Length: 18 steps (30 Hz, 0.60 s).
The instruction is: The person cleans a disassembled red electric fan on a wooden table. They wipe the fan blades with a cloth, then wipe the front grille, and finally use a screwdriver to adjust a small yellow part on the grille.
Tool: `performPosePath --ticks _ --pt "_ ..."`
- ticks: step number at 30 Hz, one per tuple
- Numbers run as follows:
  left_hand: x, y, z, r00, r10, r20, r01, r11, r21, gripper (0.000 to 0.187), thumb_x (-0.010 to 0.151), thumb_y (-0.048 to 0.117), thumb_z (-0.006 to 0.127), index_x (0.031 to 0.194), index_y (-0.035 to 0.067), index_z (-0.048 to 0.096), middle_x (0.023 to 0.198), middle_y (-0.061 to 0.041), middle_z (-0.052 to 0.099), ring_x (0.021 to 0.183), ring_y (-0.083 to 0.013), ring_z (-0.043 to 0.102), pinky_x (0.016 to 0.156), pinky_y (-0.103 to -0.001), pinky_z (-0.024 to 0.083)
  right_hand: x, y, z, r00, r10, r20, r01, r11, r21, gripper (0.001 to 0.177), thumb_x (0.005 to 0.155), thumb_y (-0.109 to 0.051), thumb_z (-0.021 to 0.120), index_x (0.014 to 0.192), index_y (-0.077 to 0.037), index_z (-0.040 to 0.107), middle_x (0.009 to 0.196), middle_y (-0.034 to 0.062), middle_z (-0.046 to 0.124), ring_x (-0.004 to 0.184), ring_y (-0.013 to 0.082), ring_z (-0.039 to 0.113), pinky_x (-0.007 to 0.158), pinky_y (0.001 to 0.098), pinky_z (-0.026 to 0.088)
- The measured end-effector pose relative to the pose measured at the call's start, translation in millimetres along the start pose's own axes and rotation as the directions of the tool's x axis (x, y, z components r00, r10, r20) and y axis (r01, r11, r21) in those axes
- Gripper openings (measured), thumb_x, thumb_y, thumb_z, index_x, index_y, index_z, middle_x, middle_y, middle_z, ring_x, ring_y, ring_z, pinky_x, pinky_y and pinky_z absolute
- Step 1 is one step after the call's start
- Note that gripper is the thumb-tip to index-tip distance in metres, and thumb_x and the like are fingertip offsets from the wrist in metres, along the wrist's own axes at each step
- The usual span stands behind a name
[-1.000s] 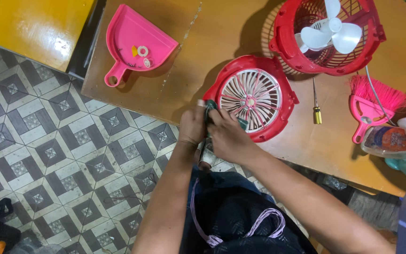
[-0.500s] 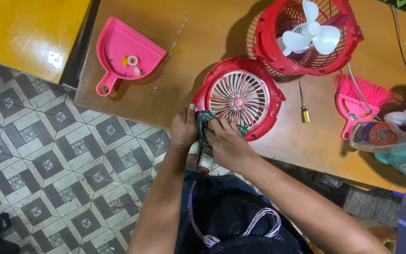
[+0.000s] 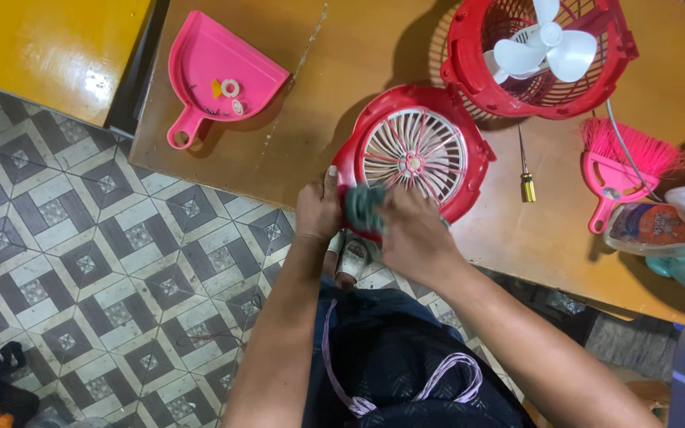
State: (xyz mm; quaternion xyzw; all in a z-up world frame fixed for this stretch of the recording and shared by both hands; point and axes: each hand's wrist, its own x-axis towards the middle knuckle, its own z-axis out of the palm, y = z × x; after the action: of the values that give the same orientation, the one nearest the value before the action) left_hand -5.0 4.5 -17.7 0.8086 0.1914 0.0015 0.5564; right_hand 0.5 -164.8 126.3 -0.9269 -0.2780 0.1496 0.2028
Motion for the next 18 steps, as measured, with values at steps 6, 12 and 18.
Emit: performPosePath --ticks 6,12,18 --pt "3.3 -9.6 1.8 0.995 -0.087 0.046 0.086 0.996 0.021 0.071 0.109 0.047 0.035 0.075 -0.007 0.066 0.074 -0.034 0.061 0.077 -0.0541 0.060 0.069 -0.057 0.045 34.8 -13.1 22.9 0.993 -0.097 -0.062 0.090 0.990 -0.107 0.037 0.070 0.002 0.062 0.105 0.006 0.073 0.111 0.0162 0.057 0.105 0.0323 0.052 0.081 0.0439 0.039" --pt "4.6 -11.1 4.4 0.999 -0.024 0.034 0.022 0.998 0.051 0.071 0.107 0.049 0.032 0.079 -0.006 0.068 0.077 -0.034 0.063 0.079 -0.0536 0.061 0.070 -0.057 0.046 28.7 -19.4 19.3 0.976 -0.151 0.159 0.170 0.979 -0.116 0.015 0.064 -0.003 0.067 0.077 0.000 0.074 0.109 0.0153 0.058 0.107 0.0327 0.051 0.086 0.0449 0.038" --pt "4.8 -3.1 1.7 0.991 -0.117 0.059 0.114 0.993 0.043 0.074 0.110 0.048 0.029 0.078 -0.006 0.067 0.076 -0.033 0.064 0.079 -0.0529 0.063 0.074 -0.056 0.048 30.1 -21.2 14.8 0.986 -0.168 -0.019 0.164 0.977 -0.133 0.020 0.067 -0.003 0.066 0.085 0.002 0.074 0.113 0.0156 0.060 0.108 0.0334 0.050 0.085 0.0442 0.037"
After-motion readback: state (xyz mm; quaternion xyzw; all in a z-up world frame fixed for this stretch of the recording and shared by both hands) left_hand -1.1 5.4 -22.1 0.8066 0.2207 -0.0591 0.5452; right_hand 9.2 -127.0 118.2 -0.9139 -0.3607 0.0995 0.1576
